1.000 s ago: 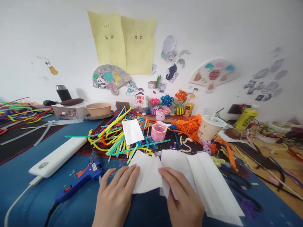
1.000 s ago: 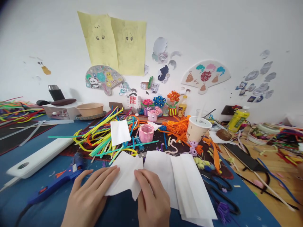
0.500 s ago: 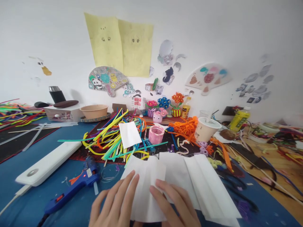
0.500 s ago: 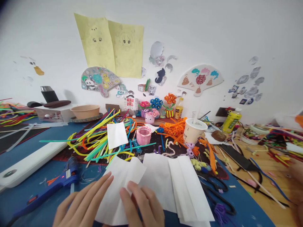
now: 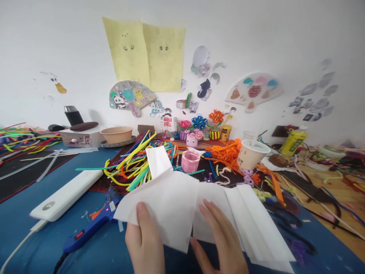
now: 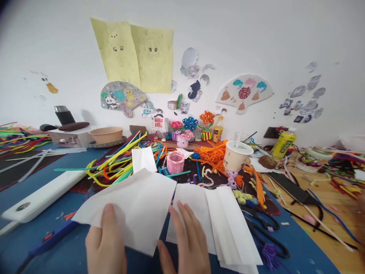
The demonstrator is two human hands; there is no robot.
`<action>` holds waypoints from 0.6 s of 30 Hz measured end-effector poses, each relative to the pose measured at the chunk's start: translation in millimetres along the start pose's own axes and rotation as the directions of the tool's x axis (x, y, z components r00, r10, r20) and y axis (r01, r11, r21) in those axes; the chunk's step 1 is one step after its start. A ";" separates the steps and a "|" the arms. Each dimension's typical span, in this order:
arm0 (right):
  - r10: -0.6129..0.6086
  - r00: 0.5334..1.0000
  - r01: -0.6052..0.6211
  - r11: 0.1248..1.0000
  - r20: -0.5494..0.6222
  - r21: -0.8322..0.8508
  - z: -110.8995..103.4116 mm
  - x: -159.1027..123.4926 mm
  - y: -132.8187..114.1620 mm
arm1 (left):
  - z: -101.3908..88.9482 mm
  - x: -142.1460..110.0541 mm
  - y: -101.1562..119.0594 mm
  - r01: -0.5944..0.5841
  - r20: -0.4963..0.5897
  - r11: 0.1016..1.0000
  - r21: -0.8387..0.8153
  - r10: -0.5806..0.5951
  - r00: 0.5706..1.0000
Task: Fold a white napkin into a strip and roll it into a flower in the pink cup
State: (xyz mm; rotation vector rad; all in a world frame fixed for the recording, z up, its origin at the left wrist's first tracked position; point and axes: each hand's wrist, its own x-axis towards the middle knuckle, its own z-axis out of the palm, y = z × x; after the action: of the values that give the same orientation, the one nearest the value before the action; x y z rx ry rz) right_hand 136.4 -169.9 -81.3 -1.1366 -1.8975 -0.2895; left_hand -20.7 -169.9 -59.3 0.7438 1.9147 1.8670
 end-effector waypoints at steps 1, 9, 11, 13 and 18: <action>-0.033 0.999 0.034 0.998 0.035 -0.048 -0.8 -4.9 13.0 | 4.3 -0.2 0.0 0.067 -0.034 0.997 -0.026 -0.068 0.997; -0.334 0.926 0.362 0.917 0.173 -0.166 -14.6 -9.2 66.4 | -0.6 -15.1 14.1 -0.055 0.090 0.935 0.350 0.024 0.996; -0.382 0.909 0.405 0.905 0.168 -0.131 -16.3 -5.1 65.4 | -6.4 -15.7 19.1 -0.048 0.084 0.906 0.420 0.014 0.996; -0.418 0.895 0.435 0.896 0.154 -0.094 -17.9 -0.6 63.9 | -12.3 -14.3 22.6 -0.061 0.099 0.883 0.465 0.017 0.995; -0.390 0.915 0.396 0.918 0.107 -0.038 -23.7 6.6 62.1 | -28.5 -10.5 18.9 -0.130 0.157 0.851 0.508 0.057 0.986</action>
State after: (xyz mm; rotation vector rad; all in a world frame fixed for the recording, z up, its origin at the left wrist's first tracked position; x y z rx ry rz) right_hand 198.3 -145.3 -76.1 -0.8074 -2.2128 -0.5226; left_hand -27.0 -199.2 -39.8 1.1102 2.3498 1.2982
